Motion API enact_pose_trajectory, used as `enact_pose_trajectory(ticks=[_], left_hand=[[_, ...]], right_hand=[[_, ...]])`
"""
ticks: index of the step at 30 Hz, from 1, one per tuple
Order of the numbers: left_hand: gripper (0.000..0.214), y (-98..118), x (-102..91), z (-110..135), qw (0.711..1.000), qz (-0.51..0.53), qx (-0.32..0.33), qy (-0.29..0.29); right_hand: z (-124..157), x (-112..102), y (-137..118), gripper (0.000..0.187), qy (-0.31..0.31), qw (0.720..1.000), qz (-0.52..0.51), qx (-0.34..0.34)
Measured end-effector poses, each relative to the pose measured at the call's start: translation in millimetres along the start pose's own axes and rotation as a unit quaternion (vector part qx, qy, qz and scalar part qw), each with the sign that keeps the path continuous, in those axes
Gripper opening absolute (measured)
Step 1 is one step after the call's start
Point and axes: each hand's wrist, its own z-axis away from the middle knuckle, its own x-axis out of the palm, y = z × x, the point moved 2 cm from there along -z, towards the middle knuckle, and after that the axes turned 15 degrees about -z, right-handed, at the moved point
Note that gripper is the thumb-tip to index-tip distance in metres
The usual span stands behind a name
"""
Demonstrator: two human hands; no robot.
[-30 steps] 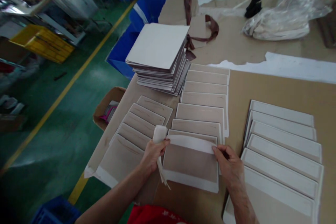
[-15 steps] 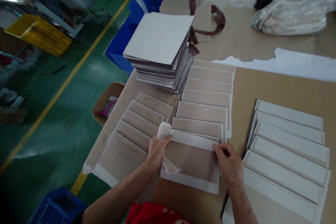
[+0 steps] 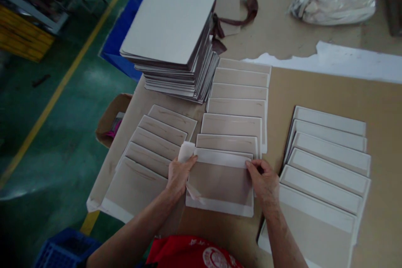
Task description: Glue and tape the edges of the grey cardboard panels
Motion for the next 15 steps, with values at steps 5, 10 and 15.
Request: enact_pose_trajectory(ticks=[5, 10, 15], left_hand=[[0.042, 2.1, -0.2, 0.0, 1.0, -0.019, 0.003, 0.006], [0.046, 0.2, -1.0, -3.1, 0.999, -0.049, 0.006, 0.011], [0.047, 0.7, -1.5, -3.3, 0.997, -0.072, 0.016, 0.015]], right_hand=[[-0.8, 1.2, -0.9, 0.039, 0.006, 1.0, 0.002, 0.01], [-1.0, 2.4, -2.0, 0.037, -0.001, 1.0, -0.015, 0.006], [-2.3, 2.5, -5.5, 0.037, -0.001, 1.0, 0.015, 0.012]])
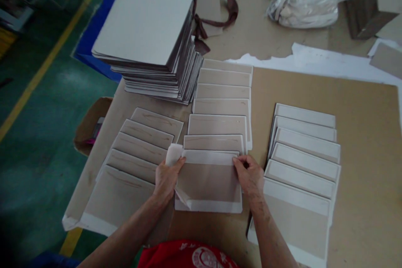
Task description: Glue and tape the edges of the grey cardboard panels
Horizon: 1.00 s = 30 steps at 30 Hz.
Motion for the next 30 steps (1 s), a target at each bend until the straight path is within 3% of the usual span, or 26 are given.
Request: enact_pose_trajectory(ticks=[12, 24, 27, 30], left_hand=[[0.04, 5.2, 1.2, 1.6, 0.999, -0.04, 0.021, 0.018], [0.03, 4.8, 3.7, -1.2, 0.997, -0.044, 0.035, 0.048], [0.028, 7.5, -1.7, 1.4, 0.997, -0.023, 0.033, 0.061], [0.03, 12.1, -14.2, 12.9, 0.997, 0.001, 0.035, 0.076]], right_hand=[[-4.0, 5.8, -18.5, 0.026, 0.026, 0.997, 0.064, -0.024], [-13.4, 5.4, -5.3, 0.024, 0.022, 0.997, 0.05, -0.046], [-15.7, 1.9, -3.6, 0.023, 0.028, 0.998, 0.036, -0.045], [-8.5, -6.9, -8.8, 0.024, 0.071, 0.996, 0.02, -0.05]])
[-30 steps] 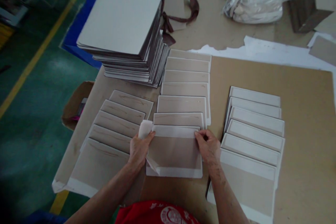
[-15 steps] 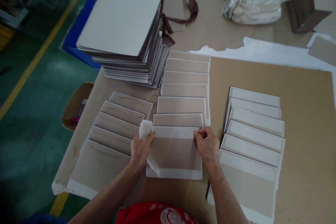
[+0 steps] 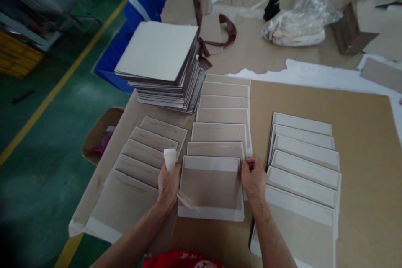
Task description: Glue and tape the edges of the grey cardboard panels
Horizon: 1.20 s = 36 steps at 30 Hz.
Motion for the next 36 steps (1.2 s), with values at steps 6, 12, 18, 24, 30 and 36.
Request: enact_pose_trajectory(ticks=[6, 12, 18, 24, 30, 36], left_hand=[[0.041, 24.1, -11.0, 44.7, 0.949, 0.161, -0.021, -0.271], [0.043, 47.6, -0.2, 69.4, 0.921, 0.162, -0.047, -0.352], [0.049, 37.9, 14.5, 69.4, 0.936, 0.127, -0.036, -0.326], [0.036, 34.2, 22.4, 70.5, 0.953, 0.08, 0.026, -0.29], [0.031, 28.0, 17.4, 58.2, 0.929, 0.127, -0.03, -0.347], [0.04, 23.0, 3.7, 39.1, 0.919, 0.153, -0.06, -0.358]], right_hand=[[44.3, 6.9, -44.0, 0.035, -0.197, 0.966, -0.167, -0.005], [62.1, 33.9, -71.1, 0.035, -0.299, 0.917, -0.26, 0.034], [60.0, 29.7, -74.9, 0.034, -0.26, 0.949, -0.18, 0.012], [61.0, 30.1, -80.3, 0.032, -0.255, 0.962, -0.088, -0.047], [47.6, 19.9, -69.0, 0.034, -0.273, 0.952, -0.125, -0.054], [28.8, 5.5, -55.5, 0.031, -0.216, 0.966, -0.143, 0.003]])
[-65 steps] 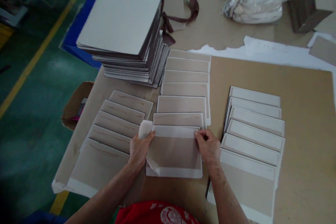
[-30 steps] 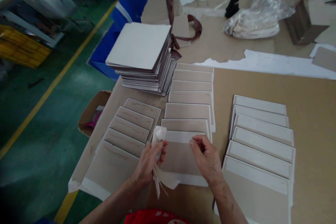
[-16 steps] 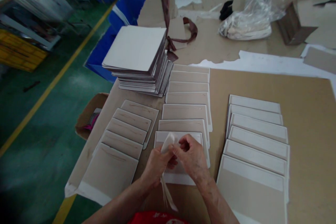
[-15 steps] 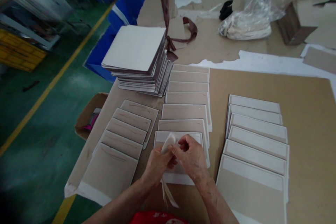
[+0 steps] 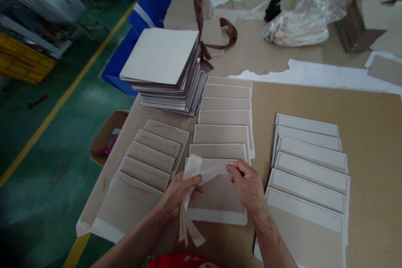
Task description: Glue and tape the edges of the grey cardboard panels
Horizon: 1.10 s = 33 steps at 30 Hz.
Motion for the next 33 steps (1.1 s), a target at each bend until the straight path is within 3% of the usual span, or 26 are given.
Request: enact_pose_trajectory(ticks=[5, 9, 17, 21, 26, 33], left_hand=[[0.048, -3.0, -3.1, -2.7, 1.0, 0.022, -0.007, -0.017], [0.045, -8.0, -9.0, -8.0, 0.999, 0.042, 0.001, 0.035], [0.038, 5.7, -19.0, -24.6, 0.991, 0.021, 0.033, 0.126], [0.034, 15.0, -17.7, -36.6, 0.982, -0.006, 0.047, 0.181], [0.036, 22.1, -16.3, -44.3, 0.976, -0.028, 0.053, 0.211], [0.022, 33.4, -18.1, -52.8, 0.959, -0.076, 0.059, 0.268]], right_hand=[[-2.3, -2.4, 7.5, 0.032, 0.032, 0.998, -0.027, 0.039], [-5.0, -13.2, 12.0, 0.038, 0.074, 0.996, -0.039, 0.044], [-29.8, -43.3, 27.8, 0.038, 0.068, 0.996, 0.019, 0.061], [-43.6, -39.6, 28.9, 0.037, 0.101, 0.993, 0.047, 0.036], [-51.2, -32.5, 26.6, 0.04, 0.084, 0.994, 0.063, 0.044], [-57.8, -30.7, 21.9, 0.039, 0.164, 0.977, 0.135, 0.014]])
